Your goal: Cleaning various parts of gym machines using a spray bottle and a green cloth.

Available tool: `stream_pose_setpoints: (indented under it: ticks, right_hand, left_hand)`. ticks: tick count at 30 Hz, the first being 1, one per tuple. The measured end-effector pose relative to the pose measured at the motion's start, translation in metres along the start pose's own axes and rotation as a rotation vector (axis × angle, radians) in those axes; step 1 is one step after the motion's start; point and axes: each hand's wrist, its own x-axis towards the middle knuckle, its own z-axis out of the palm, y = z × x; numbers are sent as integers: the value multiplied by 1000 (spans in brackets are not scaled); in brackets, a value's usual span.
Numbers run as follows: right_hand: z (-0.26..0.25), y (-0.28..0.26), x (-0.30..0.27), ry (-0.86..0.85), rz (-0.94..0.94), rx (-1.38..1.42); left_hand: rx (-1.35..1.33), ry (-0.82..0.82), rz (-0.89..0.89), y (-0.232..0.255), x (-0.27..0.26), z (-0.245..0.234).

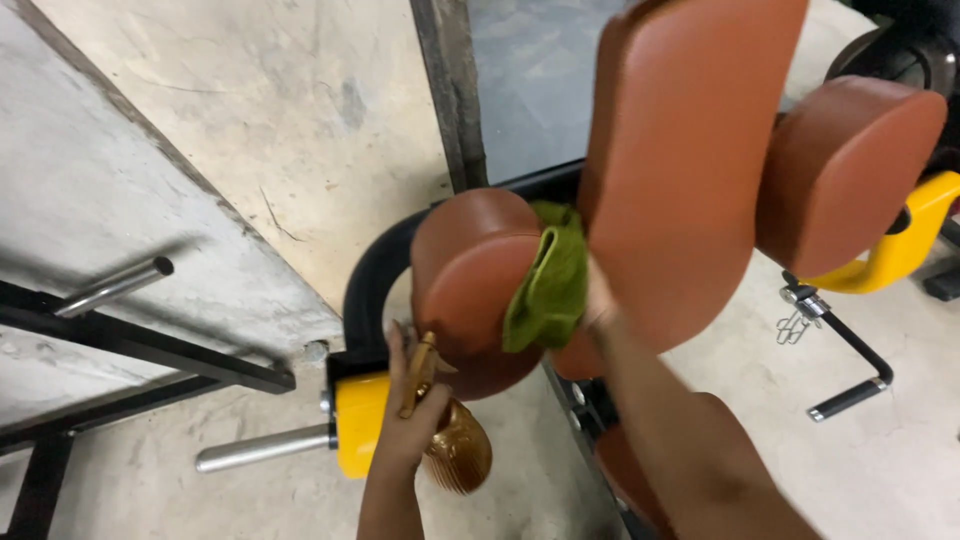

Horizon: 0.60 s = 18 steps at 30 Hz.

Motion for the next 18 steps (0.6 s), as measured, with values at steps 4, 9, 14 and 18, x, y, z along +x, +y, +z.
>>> stream_pose_setpoints:
  ticks: [4, 9, 14, 18]
  right_hand:
    - [16, 19, -54, 151, 56, -89]
    - [-5, -10, -87, 240, 392, -536]
    - [40, -84, -114, 155, 242, -308]
    - [92, -107, -101, -126, -131, -636]
  left_hand:
    - [461, 25, 370, -14, -8, 19]
    - [664, 145, 456, -7, -19, 58]
    - [616, 227, 542, 11, -13, 102]
    - [654, 277, 600, 29, -12, 118]
